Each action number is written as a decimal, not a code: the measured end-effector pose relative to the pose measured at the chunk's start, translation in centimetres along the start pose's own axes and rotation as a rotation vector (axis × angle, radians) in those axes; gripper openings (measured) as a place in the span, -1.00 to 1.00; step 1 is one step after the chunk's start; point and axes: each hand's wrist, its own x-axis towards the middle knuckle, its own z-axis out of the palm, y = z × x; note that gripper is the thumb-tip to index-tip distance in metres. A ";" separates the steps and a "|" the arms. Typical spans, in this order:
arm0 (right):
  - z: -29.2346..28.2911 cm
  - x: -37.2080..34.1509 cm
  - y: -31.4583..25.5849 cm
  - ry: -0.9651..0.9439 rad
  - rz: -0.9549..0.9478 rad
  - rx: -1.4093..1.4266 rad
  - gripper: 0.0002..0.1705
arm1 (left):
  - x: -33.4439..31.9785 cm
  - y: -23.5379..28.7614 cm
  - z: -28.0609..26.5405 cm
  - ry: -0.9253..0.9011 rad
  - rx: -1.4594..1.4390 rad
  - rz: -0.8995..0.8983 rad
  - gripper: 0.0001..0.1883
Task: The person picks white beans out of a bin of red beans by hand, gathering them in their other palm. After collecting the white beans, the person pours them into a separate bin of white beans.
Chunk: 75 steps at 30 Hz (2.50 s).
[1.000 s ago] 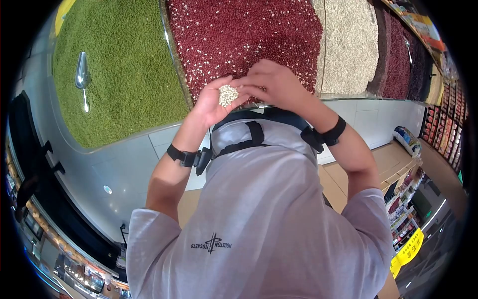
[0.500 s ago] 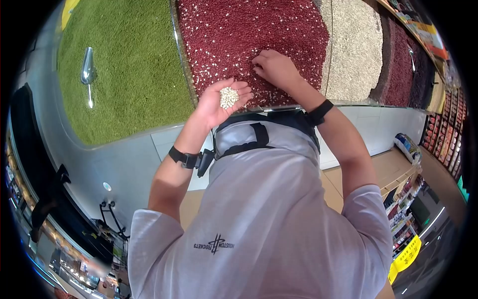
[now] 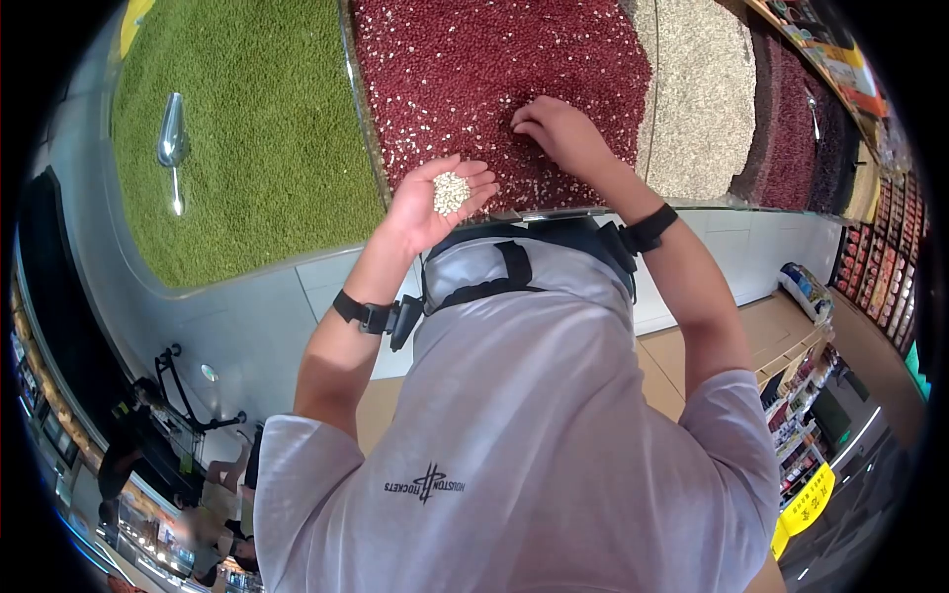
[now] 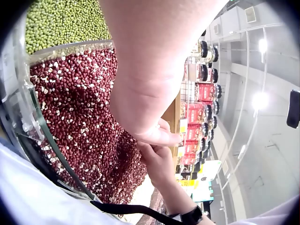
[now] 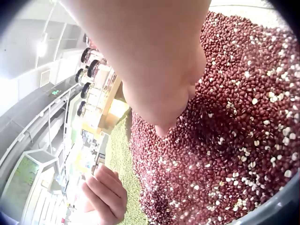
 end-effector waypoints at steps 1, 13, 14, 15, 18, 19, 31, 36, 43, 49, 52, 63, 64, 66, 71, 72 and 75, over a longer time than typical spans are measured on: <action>-0.4 -0.2 0.2 0.018 0.042 0.097 -0.82 | 0.0 0.0 0.0 0.002 0.001 -0.001 -0.69; -4.1 -2.6 -0.4 0.020 0.294 0.411 -0.78 | 0.8 -0.4 1.5 0.009 0.063 -0.008 -0.64; -4.3 -2.6 -1.0 0.022 0.293 0.411 -0.78 | 0.9 -0.4 1.6 0.007 0.064 -0.007 -0.64; -4.4 -2.6 -1.6 0.012 0.290 0.408 -0.79 | 0.9 -0.5 1.6 -0.004 0.070 -0.009 -0.64; -4.6 -2.4 -2.1 0.000 0.269 0.349 -0.81 | 0.9 -0.5 1.9 -0.010 0.073 -0.019 -0.63; -4.6 -2.3 -2.1 0.010 0.244 0.278 -0.82 | 0.9 -0.5 2.0 -0.007 0.070 -0.025 -0.63; -3.2 -1.5 -7.1 0.061 -0.203 0.266 -0.79 | 0.6 -1.0 1.9 -0.085 0.022 0.055 -0.64; -1.6 0.8 -1.9 0.216 -0.044 -0.015 -0.83 | 0.2 -0.6 1.7 -0.029 0.034 -0.007 -0.63; 0.9 2.3 -0.2 0.206 0.003 -0.271 -0.81 | -0.3 -0.2 1.1 -0.001 -0.008 -0.004 -0.64; 1.5 3.0 -0.1 0.186 0.044 -0.316 -0.79 | -0.3 0.0 0.7 -0.005 0.005 0.004 -0.63; 1.4 3.1 0.0 0.142 0.047 -0.322 -0.80 | -0.2 0.0 1.0 0.007 0.023 0.010 -0.59; -3.6 0.0 -3.6 0.112 0.134 0.246 -0.85 | 0.5 0.2 1.3 -0.010 0.016 -0.012 -0.60; -3.9 -0.4 -4.7 0.081 -0.012 0.259 -0.87 | 0.6 0.2 1.5 -0.019 0.025 -0.023 -0.60; -4.2 -0.9 -7.1 0.001 -0.099 0.206 -0.87 | 1.1 0.0 1.8 -0.032 0.041 -0.040 -0.60; -3.1 -0.8 -7.2 0.049 -0.254 0.177 -0.85 | 1.5 -0.4 1.7 -0.016 0.045 0.052 -0.59; -3.1 -0.7 -6.8 0.048 -0.255 0.181 -0.85 | 1.2 -0.2 1.8 -0.012 0.045 0.052 -0.59; -2.1 0.2 -3.7 0.237 -0.036 0.116 -0.85 | 0.8 0.2 1.6 -0.026 0.031 -0.023 -0.64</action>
